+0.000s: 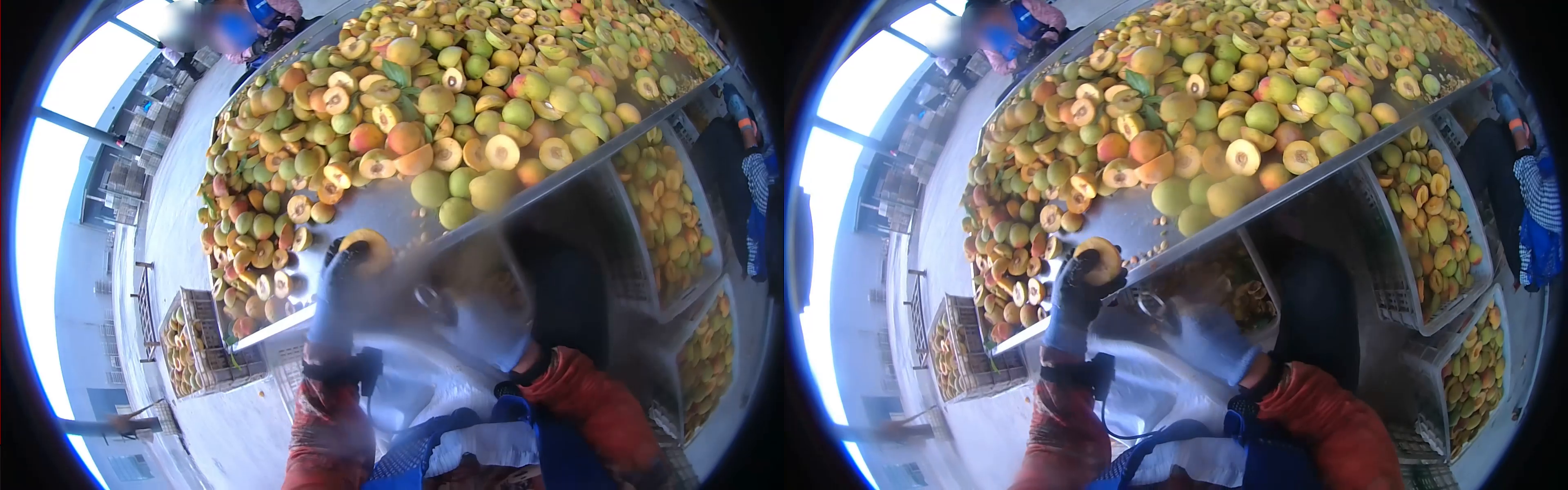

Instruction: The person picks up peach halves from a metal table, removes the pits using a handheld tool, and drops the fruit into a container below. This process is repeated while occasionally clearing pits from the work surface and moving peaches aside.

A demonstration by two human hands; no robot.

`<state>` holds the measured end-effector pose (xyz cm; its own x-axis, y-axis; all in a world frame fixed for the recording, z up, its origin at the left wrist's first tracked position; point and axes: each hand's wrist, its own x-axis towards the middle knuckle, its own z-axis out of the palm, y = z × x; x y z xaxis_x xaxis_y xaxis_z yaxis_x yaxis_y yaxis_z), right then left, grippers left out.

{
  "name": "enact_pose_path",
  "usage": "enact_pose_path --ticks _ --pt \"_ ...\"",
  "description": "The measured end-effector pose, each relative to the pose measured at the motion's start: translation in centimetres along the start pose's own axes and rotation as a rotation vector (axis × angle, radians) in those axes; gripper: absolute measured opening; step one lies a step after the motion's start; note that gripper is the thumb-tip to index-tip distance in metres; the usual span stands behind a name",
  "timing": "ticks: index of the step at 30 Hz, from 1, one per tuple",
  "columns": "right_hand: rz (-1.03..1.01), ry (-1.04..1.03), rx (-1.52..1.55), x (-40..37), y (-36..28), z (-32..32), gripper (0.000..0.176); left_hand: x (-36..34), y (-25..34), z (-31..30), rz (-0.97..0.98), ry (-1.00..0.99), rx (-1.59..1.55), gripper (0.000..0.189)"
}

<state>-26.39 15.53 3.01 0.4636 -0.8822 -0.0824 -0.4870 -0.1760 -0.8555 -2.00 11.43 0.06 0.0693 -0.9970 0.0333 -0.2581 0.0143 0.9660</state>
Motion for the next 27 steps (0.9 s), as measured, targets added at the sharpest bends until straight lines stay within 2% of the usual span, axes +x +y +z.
enact_pose_path --ticks 1,2,4,5,7,8,9,10,14,19,20,22,23,25,27 --pt "-0.064 0.046 -0.066 -0.1 -0.8 0.6 0.036 -1.2 1.8 0.6 -0.059 -0.047 -0.119 0.038" --pt "-0.126 0.095 -0.135 -0.3 -1.3 1.2 0.035 -2.0 1.7 0.9 0.045 -0.013 0.115 0.036" --pt "-0.202 0.17 -0.063 -0.7 -2.0 2.5 0.034 -4.9 7.3 3.5 -0.192 0.076 -0.515 0.035" --pt "-0.212 0.211 -0.159 -1.2 -3.2 2.0 0.034 -5.7 7.4 3.5 -0.181 0.076 -0.529 0.035" --pt "-0.228 0.249 -0.269 -2.3 -4.2 1.9 0.035 -7.1 7.2 3.5 0.488 0.075 0.62 0.037" --pt "-0.268 0.346 -0.386 -2.8 -4.3 2.3 0.038 -7.9 6.9 3.4 0.492 0.087 0.611 0.037" --pt "-0.309 0.444 -0.5 -3.2 -4.4 2.5 0.042 -8.8 6.5 3.3 0.39 0.142 0.522 0.037" --pt "-0.315 0.444 -0.507 -3.4 -4.6 2.6 0.042 -9.5 6.2 3.2 0.289 0.194 0.433 0.037" --pt "-0.253 0.329 -0.355 -3.9 -5.7 2.5 0.04 -11.0 6.4 3.1 0.343 0.268 0.514 0.041" --pt "-0.224 0.278 -0.218 -4.3 -6.2 2.8 0.034 -11.4 11.0 4.7 0.28 0.129 -0.09 0.046" --pt "-0.253 0.273 -0.236 -4.3 -6.2 2.8 0.033 -11.5 10.4 4.4 0.281 0.131 -0.09 0.046" --pt "-0.282 0.266 -0.254 -4.2 -5.8 3.3 0.031 -11.3 9.2 3.8 0.501 0.158 0.226 0.037" --pt "-0.324 0.317 -0.238 -3.8 -5.1 4.0 0.026 -11.4 8.9 3.8 0.498 0.159 0.226 0.037" --pt "-0.355 0.36 -0.215 -4.4 -4.9 5.3 0.024 -11.7 9.7 4.3 0.546 0.287 0.414 0.032" --pt "-0.574 0.768 -0.844 -5.4 -5.3 6.4 0.018 -12.1 10.3 4.8 0.56 0.313 0.452 0.029"
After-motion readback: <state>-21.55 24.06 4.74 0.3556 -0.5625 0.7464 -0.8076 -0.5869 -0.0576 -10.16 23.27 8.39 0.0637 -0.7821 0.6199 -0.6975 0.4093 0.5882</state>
